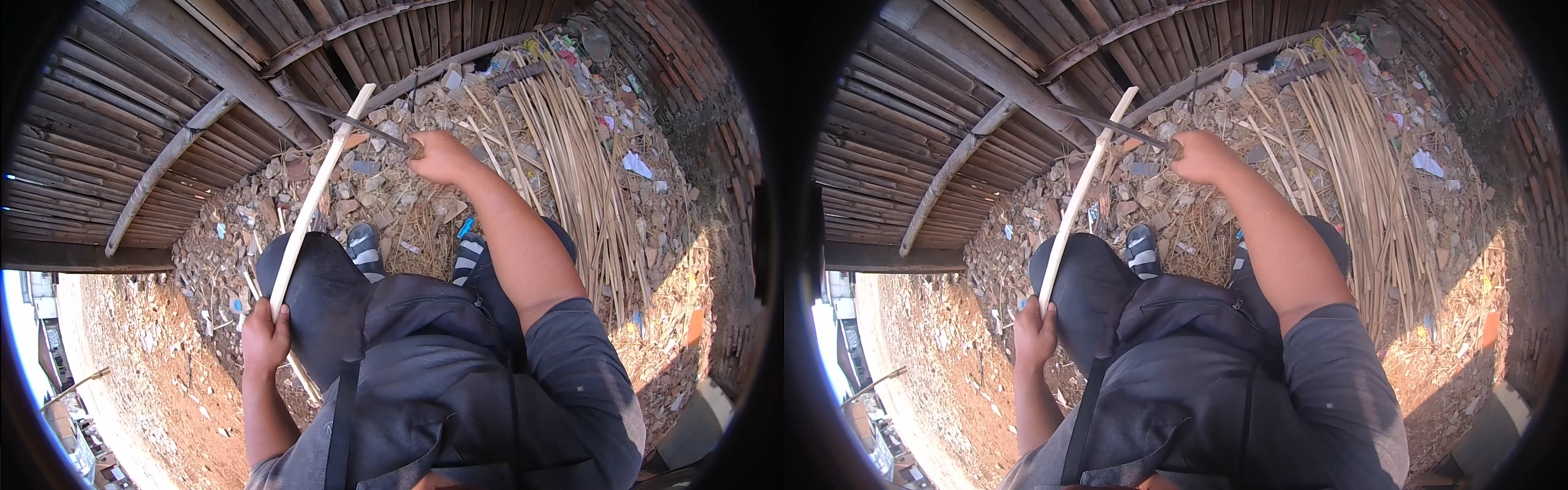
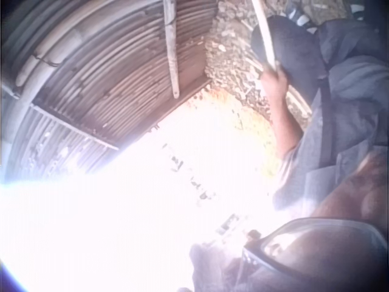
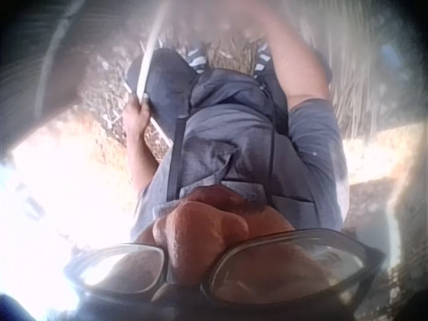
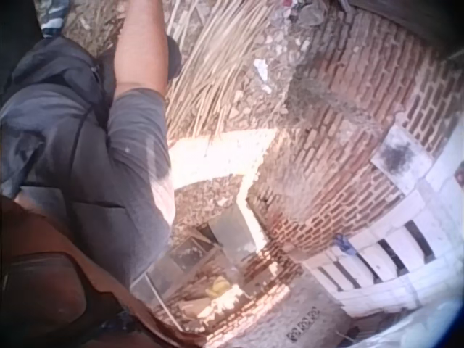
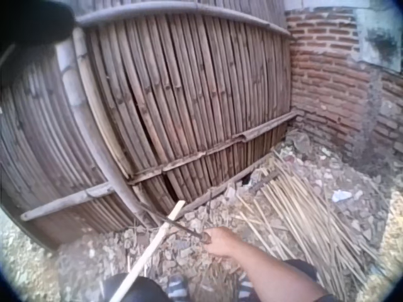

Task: The person holds bamboo strips and shaves them down using a knife.

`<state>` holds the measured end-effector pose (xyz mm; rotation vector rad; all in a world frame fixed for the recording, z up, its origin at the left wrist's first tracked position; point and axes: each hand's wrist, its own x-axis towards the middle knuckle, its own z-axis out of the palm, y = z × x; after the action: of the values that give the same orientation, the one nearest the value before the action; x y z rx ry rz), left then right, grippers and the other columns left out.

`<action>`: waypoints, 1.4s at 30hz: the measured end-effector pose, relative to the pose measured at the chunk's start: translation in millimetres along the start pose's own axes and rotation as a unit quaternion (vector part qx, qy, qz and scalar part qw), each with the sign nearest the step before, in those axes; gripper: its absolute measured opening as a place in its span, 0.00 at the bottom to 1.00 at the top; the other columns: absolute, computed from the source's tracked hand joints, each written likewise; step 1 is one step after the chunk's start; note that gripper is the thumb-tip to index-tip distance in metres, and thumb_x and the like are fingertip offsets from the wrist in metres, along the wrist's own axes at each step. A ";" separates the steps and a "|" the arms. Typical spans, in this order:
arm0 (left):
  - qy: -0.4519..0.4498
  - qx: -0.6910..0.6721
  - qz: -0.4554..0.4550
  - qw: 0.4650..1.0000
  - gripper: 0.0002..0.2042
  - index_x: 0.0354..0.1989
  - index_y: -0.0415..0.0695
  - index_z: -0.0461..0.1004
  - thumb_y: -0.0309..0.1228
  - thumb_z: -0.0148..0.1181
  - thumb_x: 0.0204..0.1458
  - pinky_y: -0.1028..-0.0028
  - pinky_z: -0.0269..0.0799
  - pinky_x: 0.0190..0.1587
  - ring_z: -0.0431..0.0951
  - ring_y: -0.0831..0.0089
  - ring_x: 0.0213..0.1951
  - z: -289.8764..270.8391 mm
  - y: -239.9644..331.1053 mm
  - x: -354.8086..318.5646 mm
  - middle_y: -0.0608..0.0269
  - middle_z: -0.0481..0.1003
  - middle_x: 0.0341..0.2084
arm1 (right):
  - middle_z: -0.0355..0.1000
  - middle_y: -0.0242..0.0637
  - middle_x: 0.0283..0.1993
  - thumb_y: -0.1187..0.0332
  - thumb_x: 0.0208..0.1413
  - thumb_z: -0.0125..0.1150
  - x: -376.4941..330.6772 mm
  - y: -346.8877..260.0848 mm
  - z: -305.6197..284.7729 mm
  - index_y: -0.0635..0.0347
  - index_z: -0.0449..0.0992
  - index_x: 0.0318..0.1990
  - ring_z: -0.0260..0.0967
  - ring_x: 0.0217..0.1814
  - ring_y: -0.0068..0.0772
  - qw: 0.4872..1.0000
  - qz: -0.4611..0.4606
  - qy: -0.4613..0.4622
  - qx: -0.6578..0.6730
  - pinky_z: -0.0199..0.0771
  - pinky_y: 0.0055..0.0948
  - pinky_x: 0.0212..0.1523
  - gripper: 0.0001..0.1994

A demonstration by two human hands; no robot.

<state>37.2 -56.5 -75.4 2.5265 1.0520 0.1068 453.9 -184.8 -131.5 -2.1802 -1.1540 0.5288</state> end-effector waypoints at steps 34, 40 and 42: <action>0.002 -0.014 -0.014 1.000 0.14 0.30 0.39 0.66 0.35 0.59 0.62 0.55 0.67 0.28 0.74 0.43 0.23 0.9 1.8 -0.2 0.44 0.72 0.19 | 0.79 0.53 0.43 0.65 0.46 0.64 -3.3 -8.4 1.1 0.54 0.80 0.50 0.76 0.49 0.56 0.998 -0.015 -0.003 -0.060 0.77 0.47 0.51 0.21; 0.006 -0.012 -0.015 1.000 0.13 0.30 0.38 0.66 0.34 0.59 0.62 0.54 0.67 0.28 0.74 0.42 0.23 2.2 -1.0 -1.1 0.43 0.72 0.18 | 0.79 0.55 0.44 0.63 0.47 0.65 -10.6 -21.5 4.2 0.58 0.77 0.56 0.77 0.48 0.57 0.999 -0.011 0.033 0.003 0.76 0.48 0.52 0.25; 0.007 -0.018 -0.014 1.000 0.13 0.31 0.38 0.66 0.34 0.59 0.62 0.54 0.67 0.28 0.74 0.41 0.24 3.2 -0.8 -1.1 0.43 0.72 0.18 | 0.79 0.54 0.44 0.63 0.47 0.65 -15.6 -34.3 -1.5 0.59 0.77 0.56 0.77 0.48 0.57 0.996 -0.034 -0.063 -0.054 0.77 0.47 0.52 0.25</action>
<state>36.6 -57.9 -78.6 2.4815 1.0803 0.1338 426.0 -183.4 -106.2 -2.2170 -1.3467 0.5936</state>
